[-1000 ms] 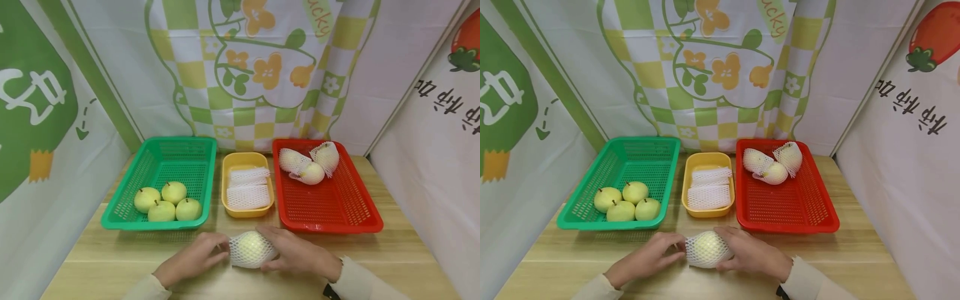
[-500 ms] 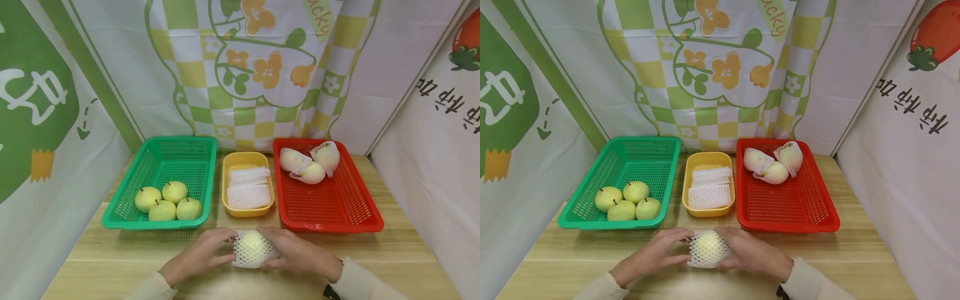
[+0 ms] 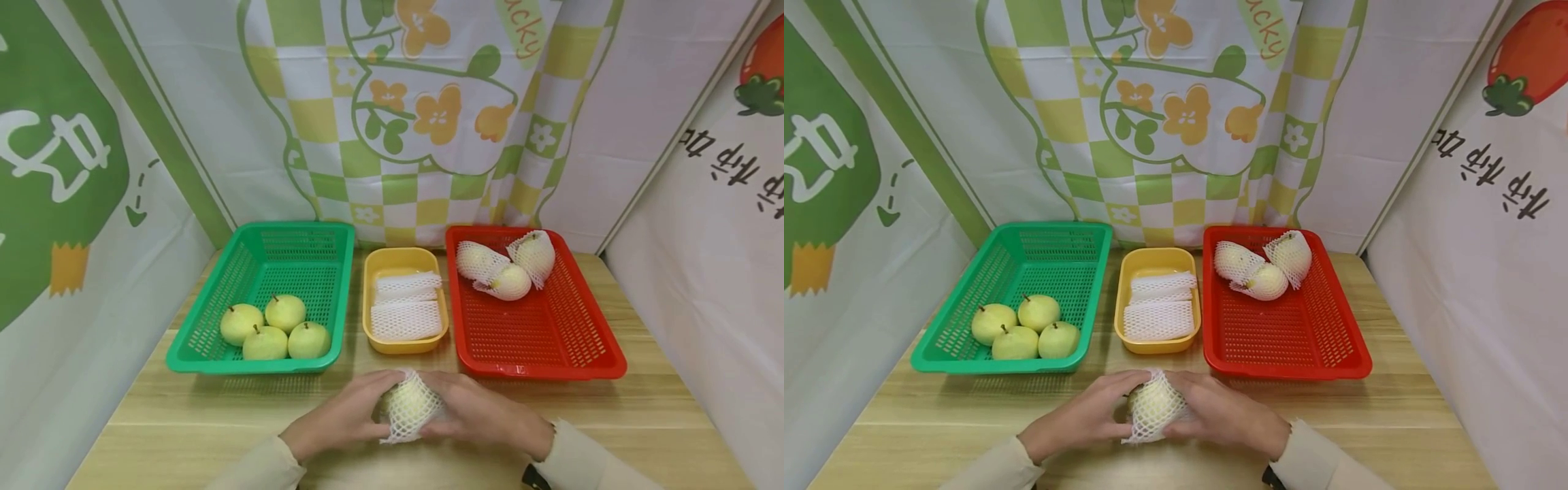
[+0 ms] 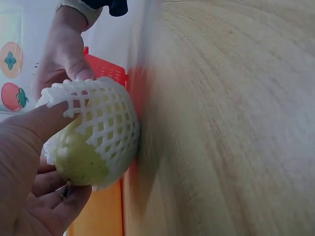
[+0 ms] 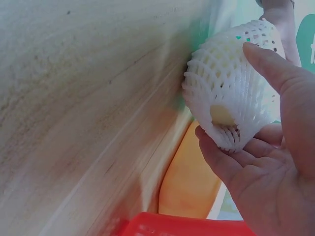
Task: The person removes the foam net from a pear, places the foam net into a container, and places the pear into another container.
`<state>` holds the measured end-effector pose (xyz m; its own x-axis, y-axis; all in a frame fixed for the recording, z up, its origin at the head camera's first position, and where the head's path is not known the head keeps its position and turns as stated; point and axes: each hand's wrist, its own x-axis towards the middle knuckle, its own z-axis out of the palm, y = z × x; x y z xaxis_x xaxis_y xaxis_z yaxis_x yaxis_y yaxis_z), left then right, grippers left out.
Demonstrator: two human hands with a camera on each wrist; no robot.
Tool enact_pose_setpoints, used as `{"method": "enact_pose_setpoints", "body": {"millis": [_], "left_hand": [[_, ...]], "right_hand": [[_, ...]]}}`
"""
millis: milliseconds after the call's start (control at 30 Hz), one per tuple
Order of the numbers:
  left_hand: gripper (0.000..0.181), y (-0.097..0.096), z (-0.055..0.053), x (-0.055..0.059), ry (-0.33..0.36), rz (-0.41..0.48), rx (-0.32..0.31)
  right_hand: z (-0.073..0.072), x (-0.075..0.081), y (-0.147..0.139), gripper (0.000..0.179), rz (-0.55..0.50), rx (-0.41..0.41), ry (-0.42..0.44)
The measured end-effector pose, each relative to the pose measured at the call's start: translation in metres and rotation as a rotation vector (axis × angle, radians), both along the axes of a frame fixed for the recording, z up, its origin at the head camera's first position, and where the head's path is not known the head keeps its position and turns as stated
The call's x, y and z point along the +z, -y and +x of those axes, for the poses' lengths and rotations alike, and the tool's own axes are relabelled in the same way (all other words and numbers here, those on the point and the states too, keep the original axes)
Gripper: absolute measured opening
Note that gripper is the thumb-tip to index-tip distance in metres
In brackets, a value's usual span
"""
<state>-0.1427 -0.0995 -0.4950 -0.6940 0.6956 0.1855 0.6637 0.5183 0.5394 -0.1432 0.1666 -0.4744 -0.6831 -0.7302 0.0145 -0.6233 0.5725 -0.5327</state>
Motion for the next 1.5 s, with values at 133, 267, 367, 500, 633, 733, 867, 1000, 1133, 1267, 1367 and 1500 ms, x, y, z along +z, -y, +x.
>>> {"method": "enact_pose_setpoints", "body": {"millis": [133,267,367,500,633,733,867,1000,1133,1267,1367,1500], "left_hand": [[0.077,-0.007,-0.002,-0.002,-0.007,0.017,0.003],[0.075,-0.009,-0.003,-0.003,0.006,0.055,0.017],[0.074,-0.008,-0.003,-0.002,0.013,0.079,0.024],[0.073,-0.005,-0.003,-0.001,0.004,0.098,0.03],[0.073,-0.001,-0.002,0.0,0.013,0.108,0.05],[0.073,0.004,-0.002,0.0,0.027,0.112,0.065],[0.073,0.012,-0.001,0.001,0.026,0.113,0.091],[0.073,0.017,-0.002,0.001,0.013,0.093,0.127],[0.077,0.017,-0.003,0.001,0.027,0.061,0.111],[0.081,0.013,-0.003,0.0,0.037,0.045,0.068],[0.08,0.012,-0.003,0.0,0.026,0.029,0.047],[0.075,0.014,-0.003,0.004,0.011,0.019,0.031]], "right_hand": [[0.0,0.001,-0.001,0.076,-0.014,0.007,-0.002],[-0.001,0.002,-0.003,0.07,-0.043,0.02,0.006],[-0.002,0.004,-0.005,0.064,-0.069,0.028,0.01],[-0.001,0.004,-0.005,0.056,-0.095,0.025,0.002],[0.0,0.003,-0.005,0.051,-0.11,0.001,-0.017],[0.0,0.002,-0.005,0.046,-0.116,-0.012,-0.054],[-0.001,0.0,-0.005,0.027,-0.133,0.003,-0.136],[-0.003,0.0,-0.006,0.017,-0.148,0.023,-0.185],[-0.003,0.003,-0.004,0.027,-0.117,0.009,-0.145],[-0.003,0.005,0.001,0.042,-0.079,-0.004,-0.125],[-0.002,0.005,0.004,0.043,-0.072,0.002,-0.154],[-0.001,0.004,0.005,0.035,-0.094,0.013,-0.215]]}}
